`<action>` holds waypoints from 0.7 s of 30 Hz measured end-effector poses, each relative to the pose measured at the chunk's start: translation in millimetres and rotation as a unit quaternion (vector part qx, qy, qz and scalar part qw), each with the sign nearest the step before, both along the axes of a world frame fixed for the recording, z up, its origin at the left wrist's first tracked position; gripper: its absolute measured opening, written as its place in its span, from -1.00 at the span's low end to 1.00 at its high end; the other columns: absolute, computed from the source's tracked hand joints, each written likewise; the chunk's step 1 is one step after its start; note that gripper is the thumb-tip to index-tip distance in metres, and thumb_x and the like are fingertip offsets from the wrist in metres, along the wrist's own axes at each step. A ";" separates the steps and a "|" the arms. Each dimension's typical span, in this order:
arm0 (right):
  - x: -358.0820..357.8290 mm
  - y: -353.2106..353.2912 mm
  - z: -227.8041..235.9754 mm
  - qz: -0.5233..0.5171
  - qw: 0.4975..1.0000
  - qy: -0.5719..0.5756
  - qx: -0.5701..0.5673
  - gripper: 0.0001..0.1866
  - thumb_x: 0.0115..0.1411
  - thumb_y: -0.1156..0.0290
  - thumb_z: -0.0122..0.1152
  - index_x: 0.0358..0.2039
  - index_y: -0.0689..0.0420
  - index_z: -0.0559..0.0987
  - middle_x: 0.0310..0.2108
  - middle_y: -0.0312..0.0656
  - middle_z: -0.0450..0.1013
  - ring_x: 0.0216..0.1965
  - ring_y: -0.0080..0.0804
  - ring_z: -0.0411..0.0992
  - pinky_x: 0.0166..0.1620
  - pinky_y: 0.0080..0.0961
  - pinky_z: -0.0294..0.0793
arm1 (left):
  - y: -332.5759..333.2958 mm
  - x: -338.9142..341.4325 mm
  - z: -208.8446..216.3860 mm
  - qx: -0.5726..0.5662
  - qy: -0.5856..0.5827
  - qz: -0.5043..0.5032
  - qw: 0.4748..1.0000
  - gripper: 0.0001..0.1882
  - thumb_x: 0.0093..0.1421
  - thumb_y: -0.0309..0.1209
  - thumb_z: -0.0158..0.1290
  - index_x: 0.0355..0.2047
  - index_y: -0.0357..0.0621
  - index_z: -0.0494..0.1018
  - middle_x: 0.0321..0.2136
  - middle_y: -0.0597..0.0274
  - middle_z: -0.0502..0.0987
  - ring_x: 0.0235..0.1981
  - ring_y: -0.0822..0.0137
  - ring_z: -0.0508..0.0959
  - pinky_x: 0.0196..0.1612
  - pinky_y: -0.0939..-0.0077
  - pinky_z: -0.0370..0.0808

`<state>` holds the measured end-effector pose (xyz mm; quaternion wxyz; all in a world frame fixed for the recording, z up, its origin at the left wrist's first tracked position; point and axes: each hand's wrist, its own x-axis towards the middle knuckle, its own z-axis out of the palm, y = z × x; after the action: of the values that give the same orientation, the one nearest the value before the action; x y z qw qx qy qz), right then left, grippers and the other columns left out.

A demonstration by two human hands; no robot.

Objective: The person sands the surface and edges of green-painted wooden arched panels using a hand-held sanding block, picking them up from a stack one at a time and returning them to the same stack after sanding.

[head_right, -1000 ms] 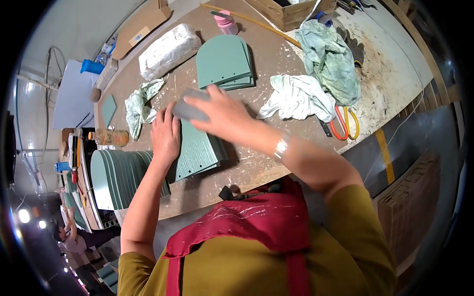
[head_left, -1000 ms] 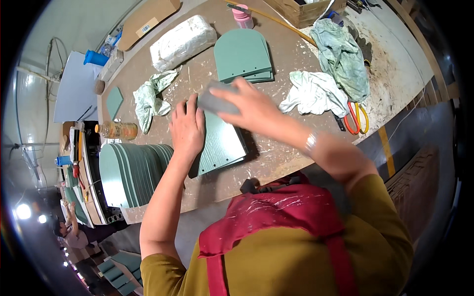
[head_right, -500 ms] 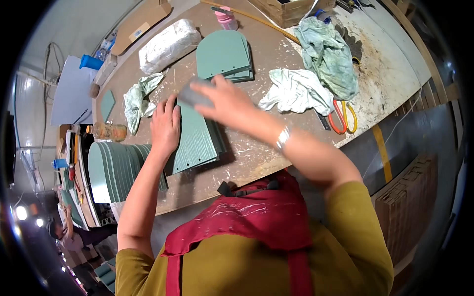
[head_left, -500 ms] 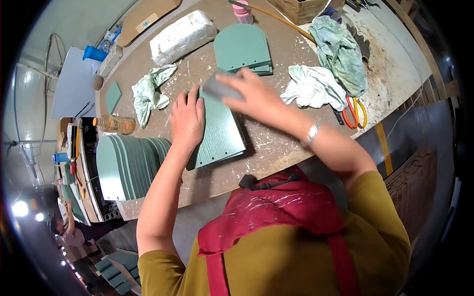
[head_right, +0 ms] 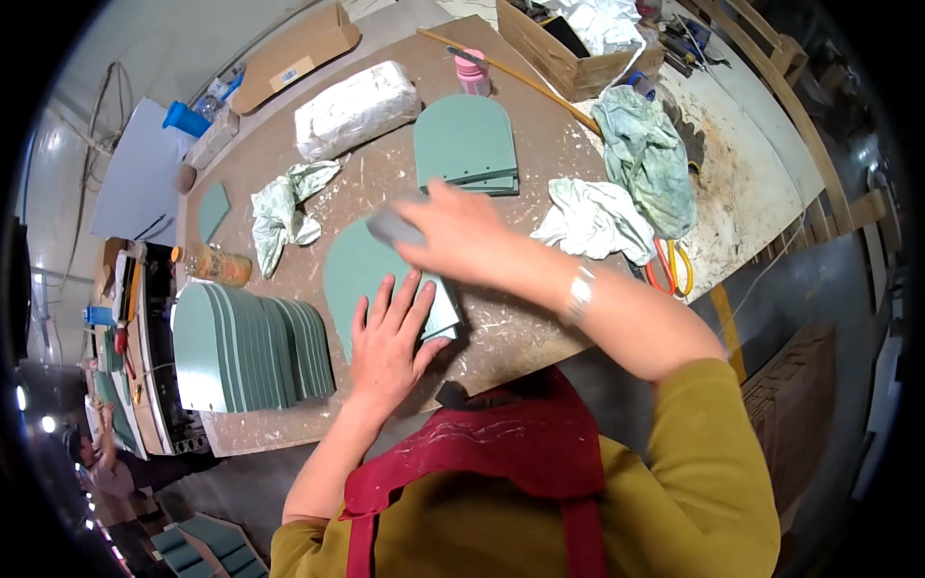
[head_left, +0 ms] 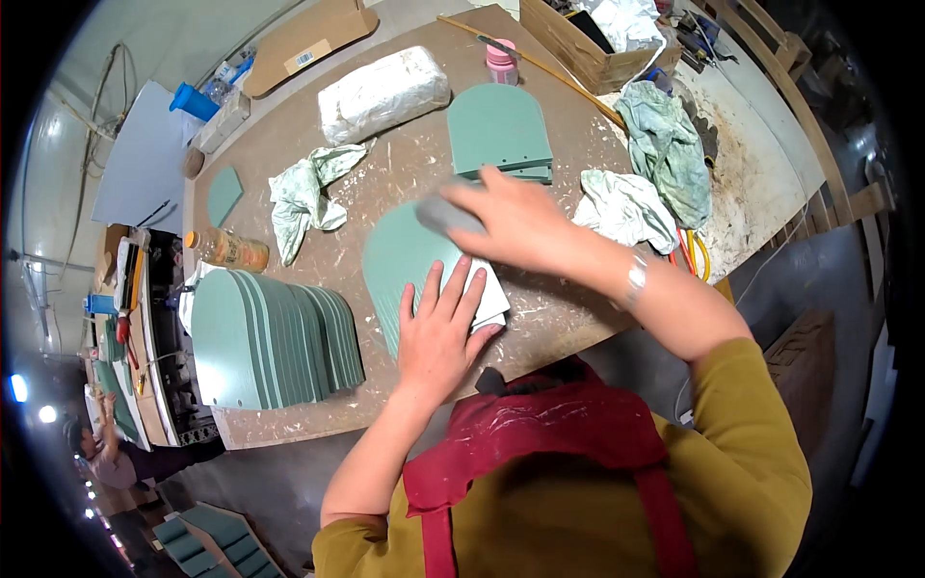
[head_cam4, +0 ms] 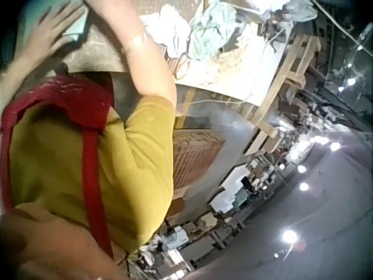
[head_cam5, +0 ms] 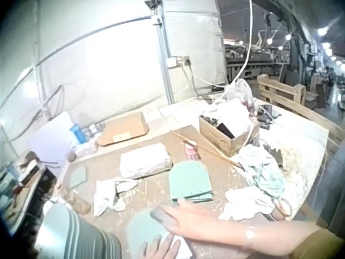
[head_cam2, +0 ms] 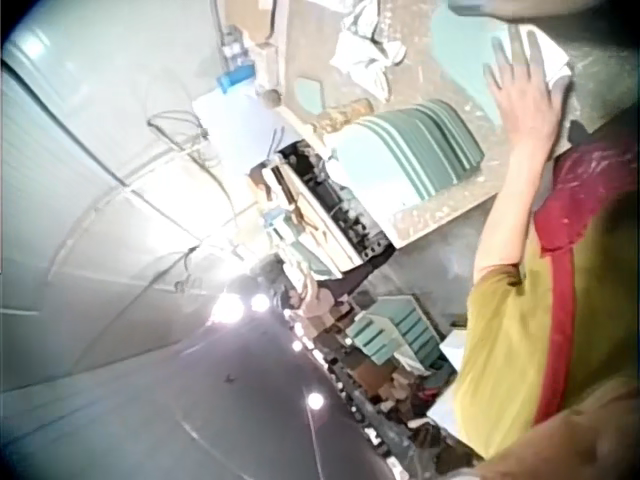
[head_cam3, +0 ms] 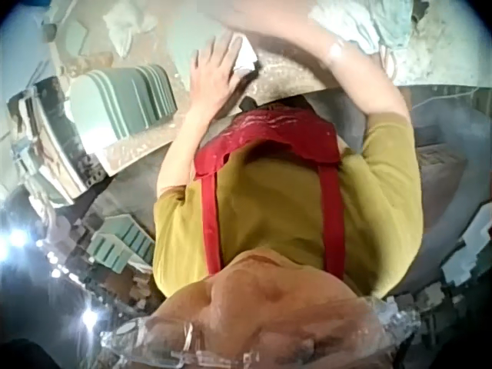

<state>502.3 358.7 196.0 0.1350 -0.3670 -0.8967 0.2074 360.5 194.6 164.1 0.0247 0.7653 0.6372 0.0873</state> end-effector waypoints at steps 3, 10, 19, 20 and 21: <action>-37.2 66.0 -0.5 0.008 0.988 -0.052 -0.142 -0.46 0.21 0.01 0.11 0.11 0.04 0.53 -0.12 0.09 0.56 -0.14 0.01 0.56 -0.05 -0.17 0.52 | 3.1 4.4 1.5 0.007 -0.007 -0.008 1.000 -0.24 0.16 -0.01 0.17 0.34 0.12 0.25 0.38 0.24 0.19 0.36 0.02 0.20 0.30 -0.16 0.13; -62.3 31.4 37.1 0.061 0.988 -0.136 -0.044 -0.45 0.20 -0.06 0.01 0.02 0.04 0.60 -0.14 0.07 0.58 -0.10 0.02 0.56 0.00 -0.12 0.50 | 0.3 -1.9 -6.5 0.034 -0.022 0.012 0.999 -0.29 0.19 0.02 0.13 0.32 0.14 0.28 0.37 0.20 0.20 0.32 0.02 0.25 0.27 -0.15 0.20; -108.4 27.3 58.0 0.125 0.970 -0.207 0.033 -0.45 0.14 -0.09 0.09 -0.01 0.00 0.65 -0.16 0.05 0.59 -0.09 -0.02 0.56 0.01 -0.15 0.52 | -1.4 -3.7 -12.0 0.063 -0.062 0.024 0.996 -0.38 0.24 -0.03 0.11 0.28 0.13 0.33 0.34 0.20 0.26 0.31 0.08 0.29 0.28 -0.09 0.20; -111.8 28.0 36.0 0.119 0.975 -0.179 0.052 -0.47 0.14 -0.08 0.10 -0.03 0.00 0.66 -0.19 0.04 0.60 -0.12 -0.02 0.57 -0.01 -0.15 0.53 | -2.5 -1.5 -12.6 0.056 -0.065 0.020 0.996 -0.38 0.24 -0.04 0.11 0.28 0.13 0.33 0.34 0.20 0.26 0.31 0.07 0.29 0.28 -0.10 0.20; -117.8 39.2 28.2 0.103 0.973 -0.203 0.028 -0.48 0.12 -0.06 0.13 -0.07 0.03 0.67 -0.18 0.03 0.60 -0.10 -0.02 0.57 -0.01 -0.14 0.53 | 0.7 1.5 -10.3 0.058 -0.068 0.014 0.996 -0.39 0.24 -0.04 0.10 0.28 0.13 0.34 0.34 0.20 0.25 0.31 0.07 0.29 0.28 -0.10 0.19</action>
<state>384.6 397.8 224.2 -0.0615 -0.3035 -0.9437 0.1160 362.0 195.3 153.8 0.0222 0.7487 0.6387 0.1760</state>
